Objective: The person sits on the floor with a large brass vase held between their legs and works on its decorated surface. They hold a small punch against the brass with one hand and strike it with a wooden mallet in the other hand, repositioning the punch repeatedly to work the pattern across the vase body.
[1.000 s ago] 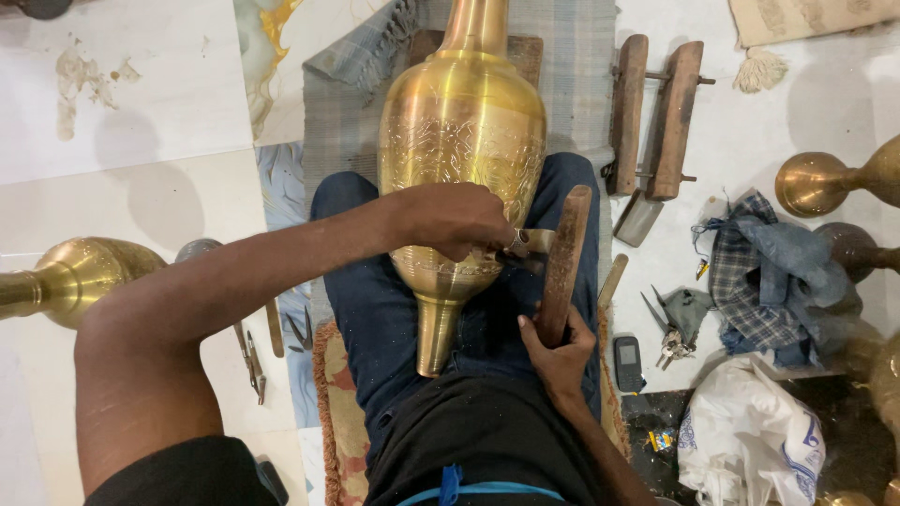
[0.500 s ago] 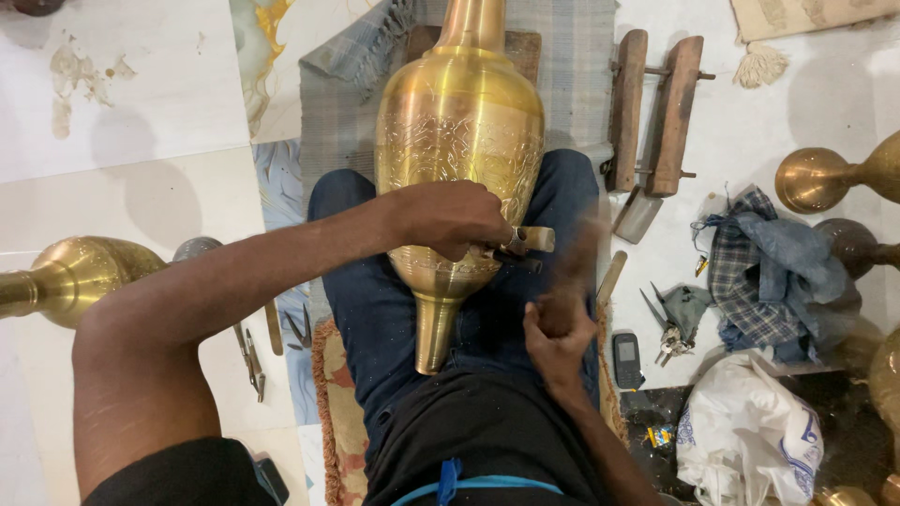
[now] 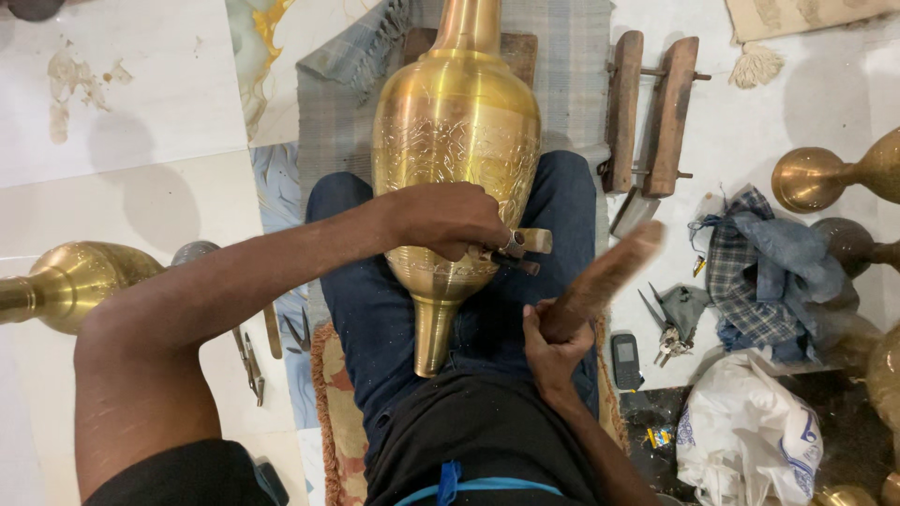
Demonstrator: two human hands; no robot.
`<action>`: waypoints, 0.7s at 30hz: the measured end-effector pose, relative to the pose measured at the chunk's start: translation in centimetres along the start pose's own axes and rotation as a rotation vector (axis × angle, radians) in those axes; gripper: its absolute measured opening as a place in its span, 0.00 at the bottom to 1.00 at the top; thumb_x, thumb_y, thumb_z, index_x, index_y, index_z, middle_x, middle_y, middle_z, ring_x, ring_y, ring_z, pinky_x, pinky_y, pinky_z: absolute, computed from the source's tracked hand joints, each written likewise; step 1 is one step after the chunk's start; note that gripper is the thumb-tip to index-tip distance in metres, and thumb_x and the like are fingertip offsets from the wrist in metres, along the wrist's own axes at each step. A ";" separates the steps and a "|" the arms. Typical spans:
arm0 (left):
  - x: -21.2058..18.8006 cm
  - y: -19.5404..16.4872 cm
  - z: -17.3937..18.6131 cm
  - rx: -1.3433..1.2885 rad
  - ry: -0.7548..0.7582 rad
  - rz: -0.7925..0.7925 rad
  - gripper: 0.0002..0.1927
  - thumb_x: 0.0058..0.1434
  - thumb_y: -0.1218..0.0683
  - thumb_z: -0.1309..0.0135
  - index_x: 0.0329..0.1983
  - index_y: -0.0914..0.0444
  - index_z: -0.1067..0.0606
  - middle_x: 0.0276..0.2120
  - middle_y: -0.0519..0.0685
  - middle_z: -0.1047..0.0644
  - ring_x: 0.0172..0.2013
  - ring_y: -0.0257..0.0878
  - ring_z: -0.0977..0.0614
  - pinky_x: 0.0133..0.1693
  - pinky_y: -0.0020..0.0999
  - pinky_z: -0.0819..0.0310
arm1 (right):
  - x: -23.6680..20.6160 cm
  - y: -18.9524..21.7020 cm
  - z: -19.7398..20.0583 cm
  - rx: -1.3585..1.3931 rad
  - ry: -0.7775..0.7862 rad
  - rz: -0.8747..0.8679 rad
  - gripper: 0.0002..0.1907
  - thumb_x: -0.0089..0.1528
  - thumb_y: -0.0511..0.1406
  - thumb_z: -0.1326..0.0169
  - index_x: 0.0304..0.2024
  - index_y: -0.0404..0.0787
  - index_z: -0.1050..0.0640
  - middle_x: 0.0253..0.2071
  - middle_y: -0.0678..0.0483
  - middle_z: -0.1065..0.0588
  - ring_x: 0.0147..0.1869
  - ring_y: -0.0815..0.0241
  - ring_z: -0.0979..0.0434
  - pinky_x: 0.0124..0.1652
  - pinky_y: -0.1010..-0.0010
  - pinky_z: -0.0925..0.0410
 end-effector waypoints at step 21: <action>-0.2 0.2 -0.2 0.070 -0.023 0.006 0.11 0.46 0.61 0.39 0.33 0.64 0.26 0.24 0.56 0.24 0.30 0.60 0.21 0.30 0.55 0.31 | -0.1 -2.2 0.2 0.272 -0.091 -0.371 0.11 0.59 0.26 0.36 0.39 0.37 0.25 0.32 0.57 0.24 0.31 0.66 0.23 0.29 0.72 0.30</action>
Point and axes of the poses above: each hand's wrist, its own x-axis towards the middle knuckle, its own z-axis out of the back of the hand, y = z × x, the point moved 6 cm from there along x, towards the middle knuckle
